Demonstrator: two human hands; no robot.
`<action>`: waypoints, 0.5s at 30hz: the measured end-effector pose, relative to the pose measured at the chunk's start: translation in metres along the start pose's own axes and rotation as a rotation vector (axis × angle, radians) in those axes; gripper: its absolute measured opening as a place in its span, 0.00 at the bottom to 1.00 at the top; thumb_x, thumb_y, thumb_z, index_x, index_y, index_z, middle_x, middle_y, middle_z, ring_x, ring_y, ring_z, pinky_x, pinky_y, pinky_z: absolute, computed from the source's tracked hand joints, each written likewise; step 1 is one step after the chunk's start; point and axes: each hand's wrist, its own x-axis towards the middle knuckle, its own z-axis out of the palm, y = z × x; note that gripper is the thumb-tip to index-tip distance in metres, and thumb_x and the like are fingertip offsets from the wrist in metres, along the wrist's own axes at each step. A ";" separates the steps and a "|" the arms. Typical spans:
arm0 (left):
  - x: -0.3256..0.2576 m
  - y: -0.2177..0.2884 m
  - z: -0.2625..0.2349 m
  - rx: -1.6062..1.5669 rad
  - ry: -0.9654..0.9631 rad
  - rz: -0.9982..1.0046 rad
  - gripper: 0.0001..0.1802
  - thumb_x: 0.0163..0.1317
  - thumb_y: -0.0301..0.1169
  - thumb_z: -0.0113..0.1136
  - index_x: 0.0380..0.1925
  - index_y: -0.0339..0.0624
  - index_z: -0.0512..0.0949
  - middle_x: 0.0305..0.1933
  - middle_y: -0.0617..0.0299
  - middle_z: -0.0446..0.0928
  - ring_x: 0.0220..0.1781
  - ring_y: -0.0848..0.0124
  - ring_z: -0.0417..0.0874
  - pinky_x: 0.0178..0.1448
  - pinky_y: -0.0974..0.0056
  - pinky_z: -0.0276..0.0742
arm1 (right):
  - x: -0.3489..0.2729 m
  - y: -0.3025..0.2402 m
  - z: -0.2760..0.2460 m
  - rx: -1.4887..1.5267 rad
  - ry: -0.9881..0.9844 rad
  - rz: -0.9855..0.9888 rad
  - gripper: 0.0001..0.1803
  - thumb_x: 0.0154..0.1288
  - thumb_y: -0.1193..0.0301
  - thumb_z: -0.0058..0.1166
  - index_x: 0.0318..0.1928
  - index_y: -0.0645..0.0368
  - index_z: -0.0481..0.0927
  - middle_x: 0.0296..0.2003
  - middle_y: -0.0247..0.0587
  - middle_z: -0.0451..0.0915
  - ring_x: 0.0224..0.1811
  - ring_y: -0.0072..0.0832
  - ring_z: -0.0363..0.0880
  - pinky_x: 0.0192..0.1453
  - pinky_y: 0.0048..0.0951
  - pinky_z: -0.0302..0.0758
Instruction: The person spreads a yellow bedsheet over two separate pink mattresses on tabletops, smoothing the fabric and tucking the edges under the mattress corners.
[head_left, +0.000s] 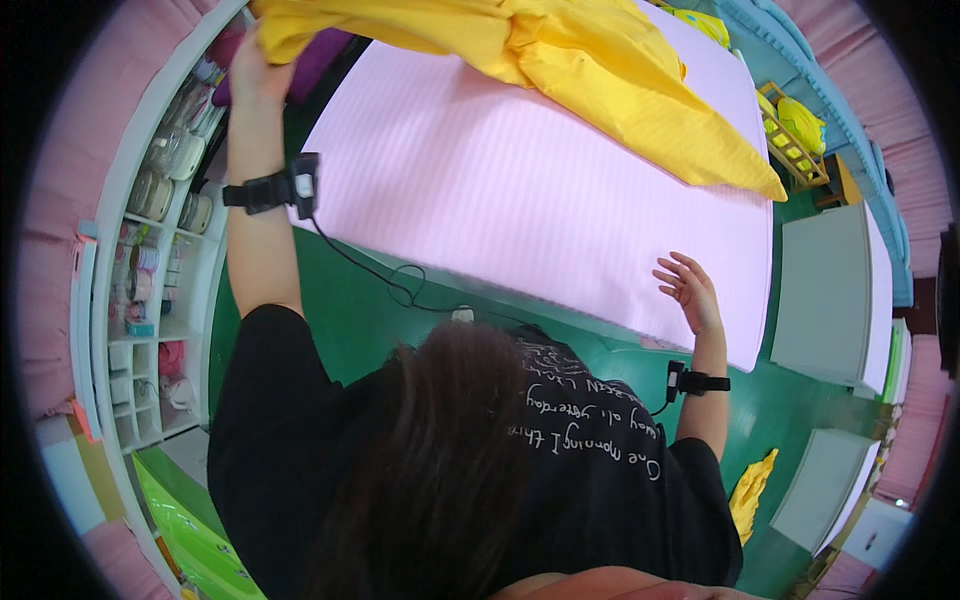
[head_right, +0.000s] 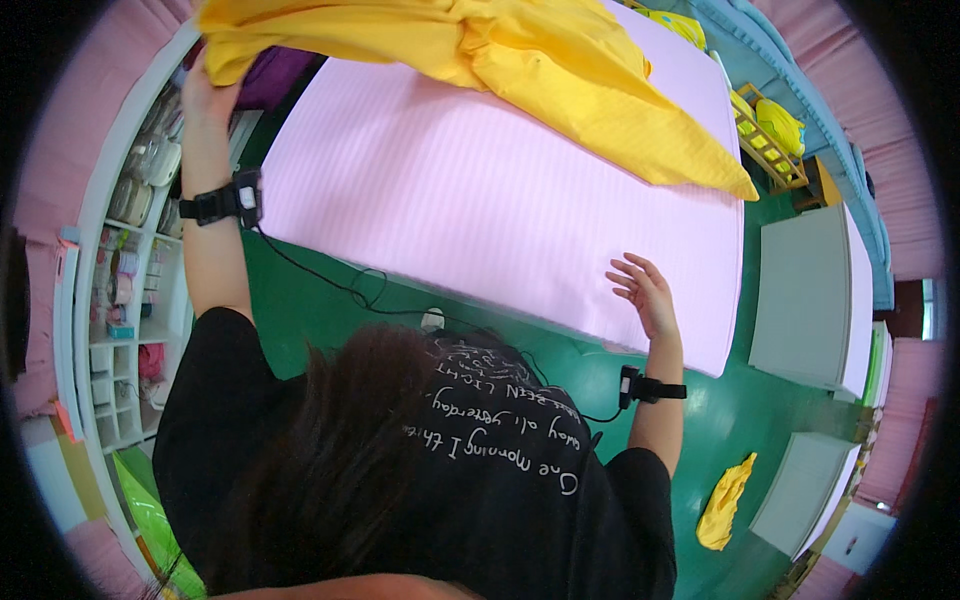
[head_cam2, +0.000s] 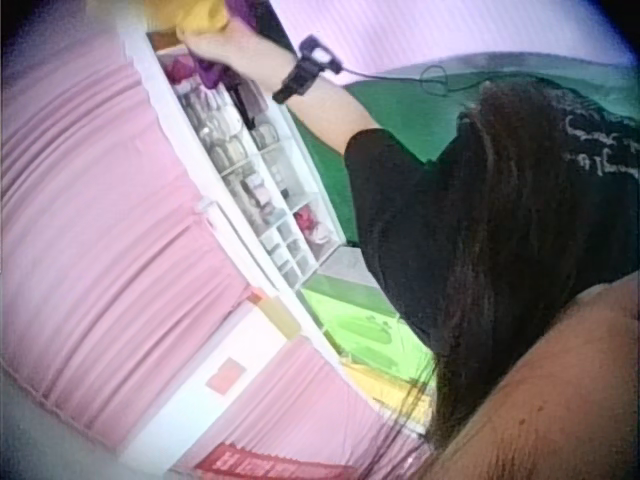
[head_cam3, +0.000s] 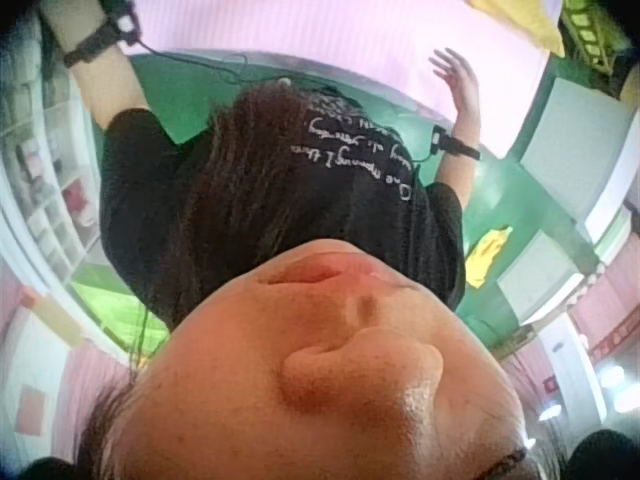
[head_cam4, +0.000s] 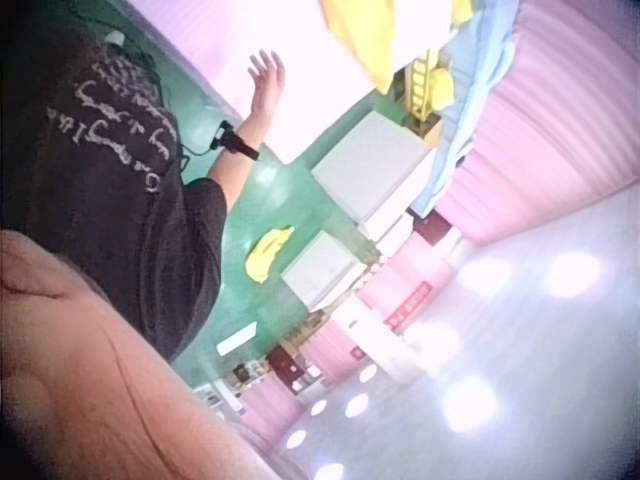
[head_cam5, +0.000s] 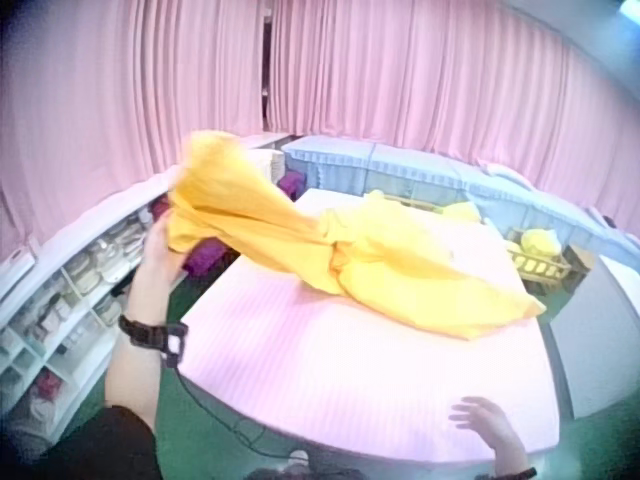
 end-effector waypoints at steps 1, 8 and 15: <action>-0.005 0.014 -0.013 0.040 0.166 0.044 0.20 0.67 0.33 0.34 0.56 0.36 0.64 0.57 0.48 0.69 0.58 0.54 0.70 0.61 0.49 0.66 | 0.003 0.000 0.000 -0.002 -0.033 -0.005 0.19 0.67 0.68 0.42 0.56 0.63 0.66 0.49 0.50 0.75 0.48 0.35 0.78 0.46 0.28 0.76; -0.049 -0.054 -0.239 0.143 0.736 -0.291 0.10 0.65 0.36 0.46 0.39 0.45 0.74 0.35 0.61 0.80 0.31 0.69 0.81 0.26 0.69 0.77 | 0.013 0.017 -0.013 0.014 -0.064 0.007 0.18 0.67 0.69 0.40 0.55 0.65 0.66 0.49 0.50 0.75 0.48 0.35 0.78 0.46 0.28 0.76; -0.159 -0.095 -0.202 0.064 0.613 -0.543 0.23 0.66 0.49 0.33 0.40 0.44 0.72 0.37 0.59 0.77 0.31 0.66 0.76 0.32 0.65 0.74 | 0.021 0.026 0.001 0.039 -0.155 -0.026 0.18 0.68 0.70 0.38 0.54 0.65 0.66 0.48 0.51 0.75 0.48 0.37 0.77 0.47 0.30 0.76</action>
